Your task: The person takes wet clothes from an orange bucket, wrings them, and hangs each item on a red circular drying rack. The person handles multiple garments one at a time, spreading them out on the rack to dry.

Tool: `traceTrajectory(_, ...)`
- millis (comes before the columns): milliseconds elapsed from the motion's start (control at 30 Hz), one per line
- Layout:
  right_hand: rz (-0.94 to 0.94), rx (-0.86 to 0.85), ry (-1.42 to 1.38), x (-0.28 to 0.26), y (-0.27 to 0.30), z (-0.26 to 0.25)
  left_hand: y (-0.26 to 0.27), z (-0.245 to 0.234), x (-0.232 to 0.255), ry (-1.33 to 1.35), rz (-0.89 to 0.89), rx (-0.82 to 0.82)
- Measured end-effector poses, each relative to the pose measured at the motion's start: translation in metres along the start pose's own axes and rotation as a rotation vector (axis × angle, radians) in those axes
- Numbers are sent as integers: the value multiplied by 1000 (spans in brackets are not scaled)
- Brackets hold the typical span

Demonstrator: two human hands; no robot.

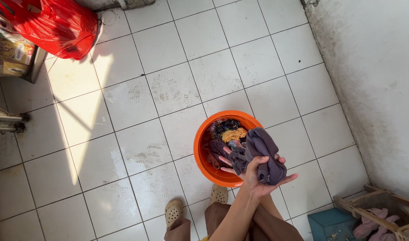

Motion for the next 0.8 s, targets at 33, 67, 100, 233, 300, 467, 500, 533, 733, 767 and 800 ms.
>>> traceTrajectory(33,6,-2,-2,0,1,0,2,-1,-2,2,6,3)
traceTrajectory(67,13,-5,25,0,1,-1,4,-1,-4,129,32,-22)
traceTrajectory(100,26,-6,50,2,4,-1,9,-2,-8,260,63,-44)
traceTrajectory(233,57,-9,111,2,1,-3,12,-15,-1,431,104,-151)
traceTrajectory(300,74,-4,174,-1,3,-8,23,-9,-17,420,-43,-11)
traceTrajectory(467,109,-9,276,-2,5,-8,32,16,-17,-362,-282,191)
traceTrajectory(500,116,-11,306,-1,6,-8,31,6,-1,-652,-231,342)
traceTrajectory(533,123,-12,308,6,-2,-6,25,-9,0,-646,-228,343)
traceTrajectory(733,101,324,1138,31,-52,-49,-7,-26,84,-1766,-70,485)
traceTrajectory(767,57,422,1159,28,-54,-52,-8,-69,94,-1809,-140,695)
traceTrajectory(800,12,520,1179,25,-55,-55,-6,-109,103,-1841,-209,908)
Point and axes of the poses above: each hand's wrist, its own y-axis away from the middle knuckle, its own z-axis out of the palm, x = y × z, the point moved 8 cm from there along -y, towards the middle knuckle, and after that the axes turned 11 degrees about -x, right-handed, at the moved point
